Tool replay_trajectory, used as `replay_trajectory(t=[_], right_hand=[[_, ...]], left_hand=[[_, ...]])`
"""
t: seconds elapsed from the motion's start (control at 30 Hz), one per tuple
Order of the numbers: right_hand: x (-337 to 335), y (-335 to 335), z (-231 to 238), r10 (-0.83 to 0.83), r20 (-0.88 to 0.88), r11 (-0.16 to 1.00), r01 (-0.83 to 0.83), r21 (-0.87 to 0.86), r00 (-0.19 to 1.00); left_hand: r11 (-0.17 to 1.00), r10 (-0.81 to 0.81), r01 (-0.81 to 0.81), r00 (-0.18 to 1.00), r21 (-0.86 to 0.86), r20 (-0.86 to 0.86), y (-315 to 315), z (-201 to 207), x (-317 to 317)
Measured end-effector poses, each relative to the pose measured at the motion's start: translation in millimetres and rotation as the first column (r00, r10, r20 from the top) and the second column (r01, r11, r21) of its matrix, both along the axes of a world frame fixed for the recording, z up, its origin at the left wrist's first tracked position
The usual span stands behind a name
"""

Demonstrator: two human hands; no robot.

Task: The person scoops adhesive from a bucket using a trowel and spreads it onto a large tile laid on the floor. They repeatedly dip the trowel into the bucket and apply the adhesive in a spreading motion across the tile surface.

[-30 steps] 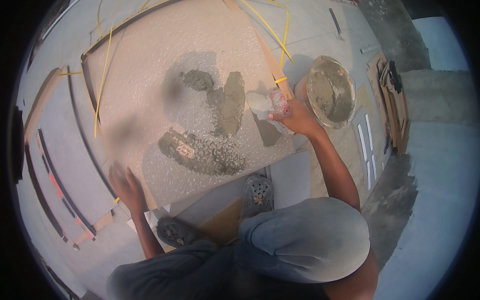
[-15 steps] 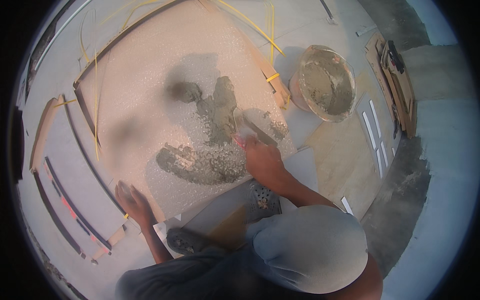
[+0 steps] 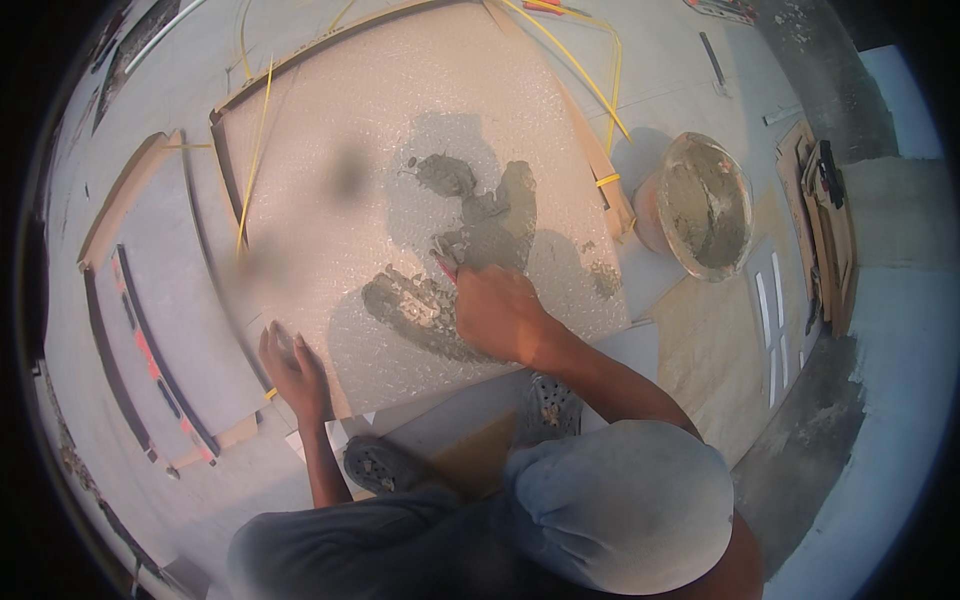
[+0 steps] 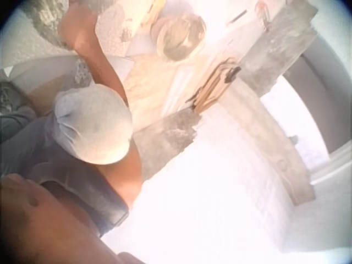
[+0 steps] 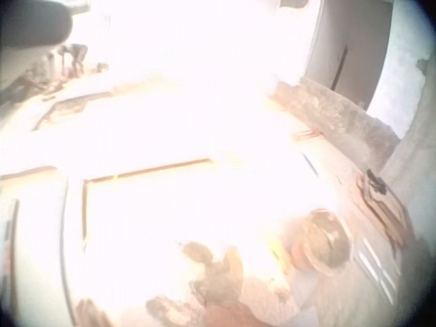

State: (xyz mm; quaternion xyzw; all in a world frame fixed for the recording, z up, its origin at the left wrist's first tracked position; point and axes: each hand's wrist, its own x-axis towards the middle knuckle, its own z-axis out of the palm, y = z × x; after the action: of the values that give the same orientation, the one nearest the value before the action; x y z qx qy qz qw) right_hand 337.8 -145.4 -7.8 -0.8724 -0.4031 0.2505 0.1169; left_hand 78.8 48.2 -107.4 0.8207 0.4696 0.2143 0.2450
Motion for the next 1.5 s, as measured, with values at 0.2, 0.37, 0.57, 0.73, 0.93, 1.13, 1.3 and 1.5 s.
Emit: replay_trajectory(t=[0.2, 0.37, 0.57, 0.73, 0.93, 1.13, 1.3, 1.5], right_hand=[[63.8, 43.7, 24.6, -0.216, 0.094, 0.976, 0.216, 0.006, 0.972], [48.1, 82.5, -32.3, -0.023, 0.217, 0.993, -0.002, 0.117, 0.976], [-26.2, 74.0, -39.1, 0.325, 0.201, 0.939, -0.340, 0.047, 0.924], [-16.3, 61.7, -5.7, 0.527, 0.054, 0.849, -0.528, 0.018, 0.848], [87.8, 38.1, 31.3, 0.066, -0.428, 0.998, -0.056, 0.034, 0.901], [133.0, 65.9, 60.2, -0.067, -0.224, 0.998, 0.067, -0.008, 0.972], [14.4, 51.1, 68.0, 0.468, -0.189, 0.875, -0.483, -0.038, 0.863], [59.8, 90.3, 8.4, 0.428, -0.135, 0.899, -0.436, -0.033, 0.894]], left_hand=[[0.995, -0.030, 0.042, 0.991, -0.092, 0.131, 15.4, -1.2, -21.6], [0.919, 0.136, -0.063, 0.977, -0.389, 0.163, 32.8, 9.6, -22.3], [0.888, -0.427, 0.420, 0.904, 0.189, -0.005, 105.7, 28.9, 53.0], [0.808, -0.521, 0.548, 0.836, 0.218, -0.172, 195.0, 1.6, 104.2], [0.827, -0.312, 0.460, 0.853, 0.323, -0.418, 195.6, -27.8, 118.5], [0.898, -0.255, 0.346, 0.913, 0.270, -0.319, 203.7, -18.3, 116.2], [0.865, -0.270, 0.383, 0.900, 0.325, -0.343, 215.6, -6.1, 113.9], [0.880, -0.234, 0.358, 0.899, 0.313, -0.369, 213.8, -2.5, 125.3]])
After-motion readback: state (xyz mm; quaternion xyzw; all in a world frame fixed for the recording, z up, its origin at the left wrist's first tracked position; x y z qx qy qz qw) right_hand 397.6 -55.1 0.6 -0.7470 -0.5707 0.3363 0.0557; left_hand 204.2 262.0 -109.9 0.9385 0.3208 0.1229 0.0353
